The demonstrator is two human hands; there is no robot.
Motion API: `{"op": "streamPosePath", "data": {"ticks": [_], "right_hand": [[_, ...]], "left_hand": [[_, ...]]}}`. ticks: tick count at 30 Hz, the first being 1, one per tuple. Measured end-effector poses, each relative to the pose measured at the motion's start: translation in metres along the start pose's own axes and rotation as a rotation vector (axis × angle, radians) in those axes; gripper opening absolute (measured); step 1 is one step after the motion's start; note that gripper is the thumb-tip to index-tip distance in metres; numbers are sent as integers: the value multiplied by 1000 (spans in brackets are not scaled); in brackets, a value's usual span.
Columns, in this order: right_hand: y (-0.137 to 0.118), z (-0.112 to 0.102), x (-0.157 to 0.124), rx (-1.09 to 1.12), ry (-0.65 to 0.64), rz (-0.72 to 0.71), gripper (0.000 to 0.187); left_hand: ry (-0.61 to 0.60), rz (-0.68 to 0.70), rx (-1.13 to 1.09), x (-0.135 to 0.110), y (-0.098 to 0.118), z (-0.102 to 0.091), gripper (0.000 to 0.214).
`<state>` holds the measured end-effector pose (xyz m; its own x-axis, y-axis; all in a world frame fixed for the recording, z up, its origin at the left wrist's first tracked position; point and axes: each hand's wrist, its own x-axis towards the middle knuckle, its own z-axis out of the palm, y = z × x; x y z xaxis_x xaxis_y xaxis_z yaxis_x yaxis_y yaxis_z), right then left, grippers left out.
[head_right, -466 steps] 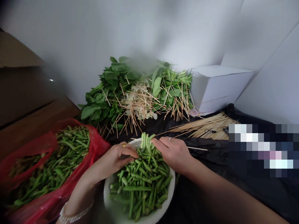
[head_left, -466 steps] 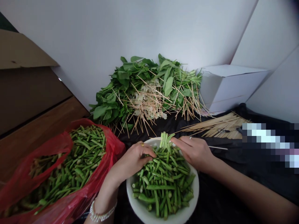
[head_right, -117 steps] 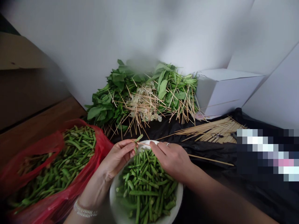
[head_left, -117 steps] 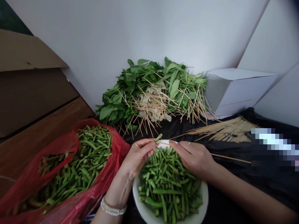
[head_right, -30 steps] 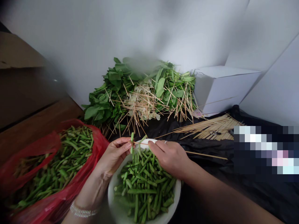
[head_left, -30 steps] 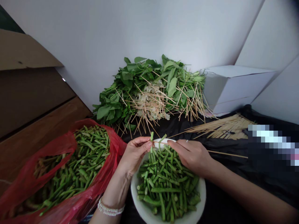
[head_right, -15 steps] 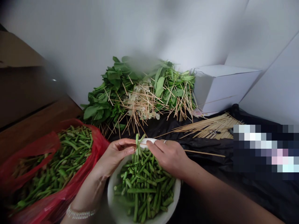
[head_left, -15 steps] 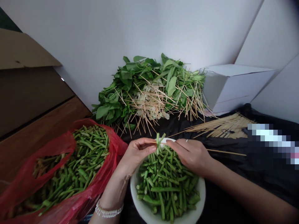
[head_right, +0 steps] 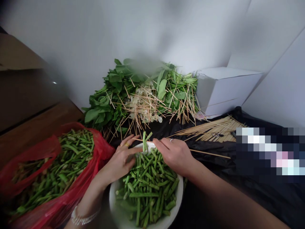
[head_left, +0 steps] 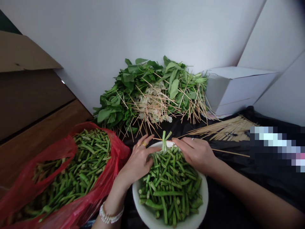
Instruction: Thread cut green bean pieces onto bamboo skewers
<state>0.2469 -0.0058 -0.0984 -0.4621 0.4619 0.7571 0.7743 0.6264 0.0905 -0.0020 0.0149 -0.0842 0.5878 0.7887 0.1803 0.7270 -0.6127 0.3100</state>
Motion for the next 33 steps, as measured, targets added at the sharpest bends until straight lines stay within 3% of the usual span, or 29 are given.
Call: {"op": "streamPosePath", "data": {"ticks": [5,9,12,15,20,24,27,33], "right_hand": [[0,1,-1,-2,-11,1,29],[1,0,0,-1,-2,3,29],[4,-2,1,0,27,24,29],[5,-3,3,25,38,57,29],[3,-2,2,40,17,51,29],[0,0,1,44,14,20,29],[-2,0,0,52,2,8,29],[-2,2,-2,31,-22,-12,30]], "left_hand": [[-34,-35,66,0,5,4,17],[69,-9,-33,4,3,2,4],[233,-65,-207,6,2,-2,5],[340,-257,-505,7,2,-5,9],[403,-443,-1093,8,3,-4,32],[416,-492,-1437,9,5,-1,29],[414,-497,-1543,9,7,0,25],[383,-492,-1554,9,12,0,23]]}}
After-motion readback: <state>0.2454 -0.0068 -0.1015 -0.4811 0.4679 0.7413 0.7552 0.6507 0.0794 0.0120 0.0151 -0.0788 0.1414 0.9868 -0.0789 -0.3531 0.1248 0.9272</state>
